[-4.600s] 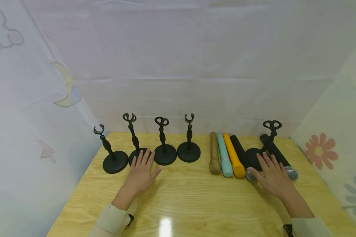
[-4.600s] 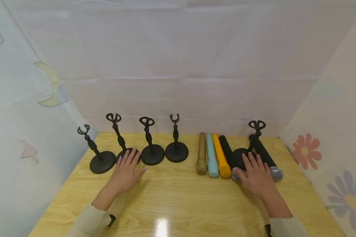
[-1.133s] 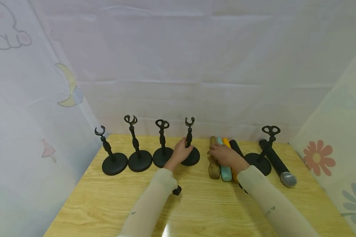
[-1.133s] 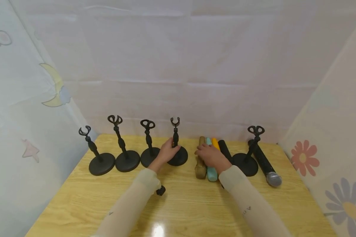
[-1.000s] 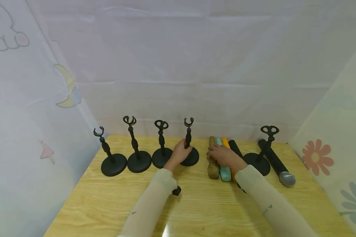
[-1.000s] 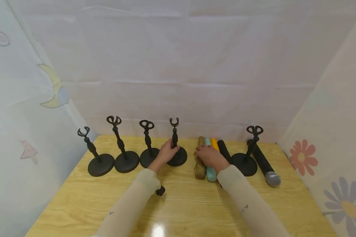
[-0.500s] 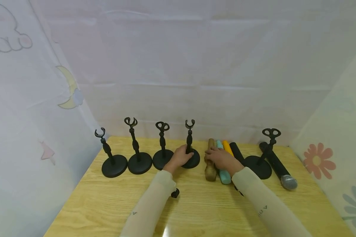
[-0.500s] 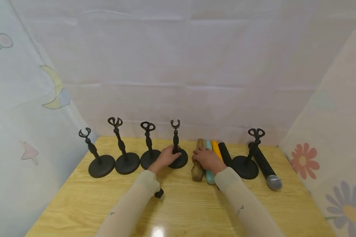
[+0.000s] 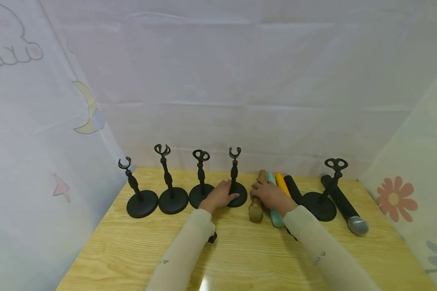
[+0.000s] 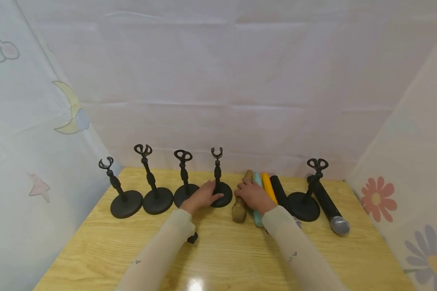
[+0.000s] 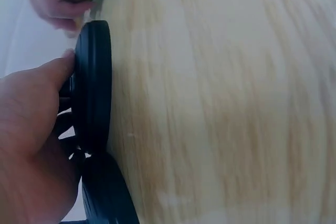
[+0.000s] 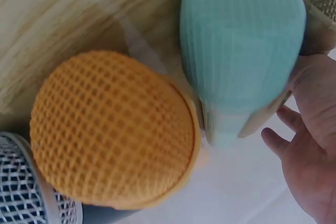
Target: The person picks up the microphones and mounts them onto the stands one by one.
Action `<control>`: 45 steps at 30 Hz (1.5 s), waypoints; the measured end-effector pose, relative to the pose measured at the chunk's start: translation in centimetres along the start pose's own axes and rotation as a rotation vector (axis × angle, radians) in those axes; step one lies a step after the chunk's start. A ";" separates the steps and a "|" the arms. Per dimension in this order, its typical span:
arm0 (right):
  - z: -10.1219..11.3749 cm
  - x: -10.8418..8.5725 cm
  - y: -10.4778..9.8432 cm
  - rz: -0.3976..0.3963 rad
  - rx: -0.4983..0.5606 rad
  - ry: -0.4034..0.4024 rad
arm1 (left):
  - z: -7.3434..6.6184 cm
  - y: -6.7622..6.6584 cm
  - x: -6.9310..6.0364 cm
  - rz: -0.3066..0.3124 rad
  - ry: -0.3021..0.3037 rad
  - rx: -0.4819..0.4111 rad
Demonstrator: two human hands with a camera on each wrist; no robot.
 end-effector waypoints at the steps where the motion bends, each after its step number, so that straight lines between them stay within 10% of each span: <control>1: -0.1 -0.2 -0.3 -0.024 -0.003 -0.015 | 0.0 0.1 0.0 0.007 -0.001 0.040; 8: -0.7 -1.4 -3.6 -0.263 0.024 -0.123 | 0.0 1.0 -0.4 0.033 -0.006 0.301; 16: -1.8 -2.8 -6.6 -0.453 0.037 -0.125 | -0.2 1.2 -0.7 0.041 -0.015 0.379; 45: -3.7 -4.7 -10.0 -0.607 0.636 0.158 | -0.9 2.8 -5.1 0.098 0.061 0.510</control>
Point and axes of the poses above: each hand's wrist, its own x-axis towards the middle knuckle, its own y-axis out of the palm, z = x × y, the point moved 10 cm from there along x, towards the middle knuckle, and after that the axes turned 5 degrees about -y, right-handed, at the moved point
